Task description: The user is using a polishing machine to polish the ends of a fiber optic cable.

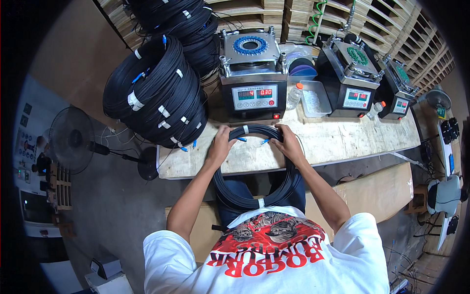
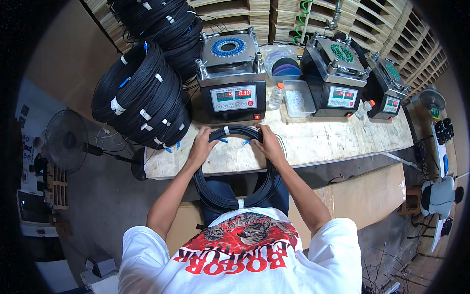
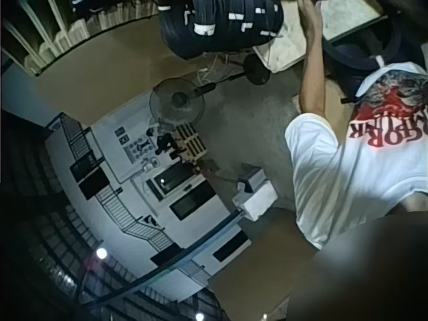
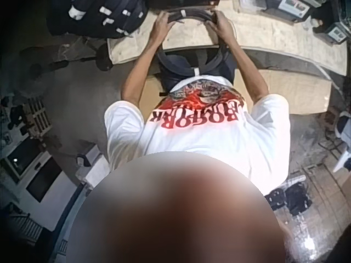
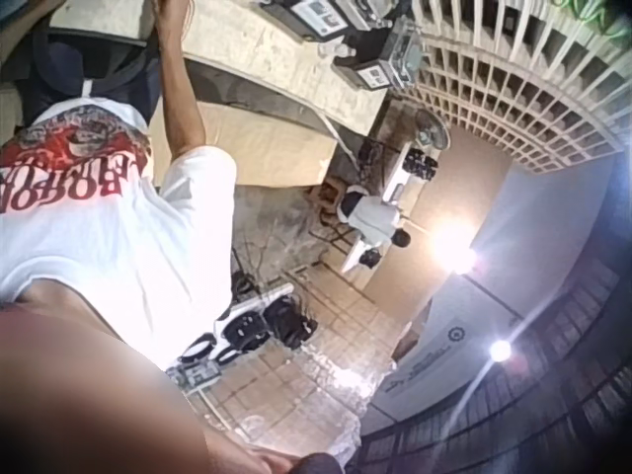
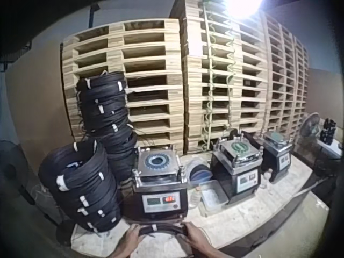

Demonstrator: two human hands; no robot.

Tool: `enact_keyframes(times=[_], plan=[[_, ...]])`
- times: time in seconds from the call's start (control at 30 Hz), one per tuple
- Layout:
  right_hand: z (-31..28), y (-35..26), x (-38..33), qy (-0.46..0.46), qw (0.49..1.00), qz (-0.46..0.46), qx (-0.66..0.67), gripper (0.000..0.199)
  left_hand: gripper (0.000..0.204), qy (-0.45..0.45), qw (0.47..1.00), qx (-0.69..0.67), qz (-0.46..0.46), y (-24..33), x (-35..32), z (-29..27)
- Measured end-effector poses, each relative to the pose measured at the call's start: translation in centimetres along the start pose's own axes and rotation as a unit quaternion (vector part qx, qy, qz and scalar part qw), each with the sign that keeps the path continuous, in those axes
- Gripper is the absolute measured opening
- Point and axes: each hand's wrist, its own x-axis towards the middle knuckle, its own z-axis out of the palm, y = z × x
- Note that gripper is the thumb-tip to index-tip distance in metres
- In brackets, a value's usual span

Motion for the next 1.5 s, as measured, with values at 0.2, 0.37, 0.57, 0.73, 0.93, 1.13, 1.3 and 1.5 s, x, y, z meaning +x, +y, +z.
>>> enact_keyframes(times=[0.2,0.37,0.57,0.73,0.93,1.13,1.3,1.5], plan=[[-0.3,2.3,-0.7,-0.021,0.998,-0.028,-0.055,0.046,0.038,-0.012,0.974,0.228,0.01,1.9,-0.7,0.4],[-0.3,0.5,-1.8,0.029,0.988,-0.072,-0.136,0.051,0.053,-0.069,0.982,0.173,-0.017,0.0,-2.2,-0.6],[-1.2,-2.0,-4.5,0.073,0.981,0.036,-0.174,0.047,0.047,0.009,0.999,0.027,-0.025,-0.7,-4.7,-1.9],[-0.1,-0.6,-4.0,0.094,0.986,0.054,-0.124,0.036,0.037,0.042,0.997,-0.014,-0.058,-0.9,-4.2,-0.7],[-0.4,0.0,-1.9,0.082,0.989,0.062,-0.104,0.035,0.037,0.071,0.995,0.012,-0.075,-1.1,-3.0,-0.4],[-2.6,-0.7,0.0,0.057,0.994,0.063,-0.068,0.031,0.038,0.099,0.993,-0.034,-0.059,-0.5,-1.6,-1.8],[-6.8,-2.5,8.9,0.172,0.984,0.036,0.012,0.022,0.034,0.168,0.978,-0.119,0.026,3.0,5.7,-7.6],[-12.8,-4.0,24.0,0.134,0.989,0.021,0.06,0.034,0.035,0.239,0.954,-0.161,0.083,7.7,17.3,-11.8]])
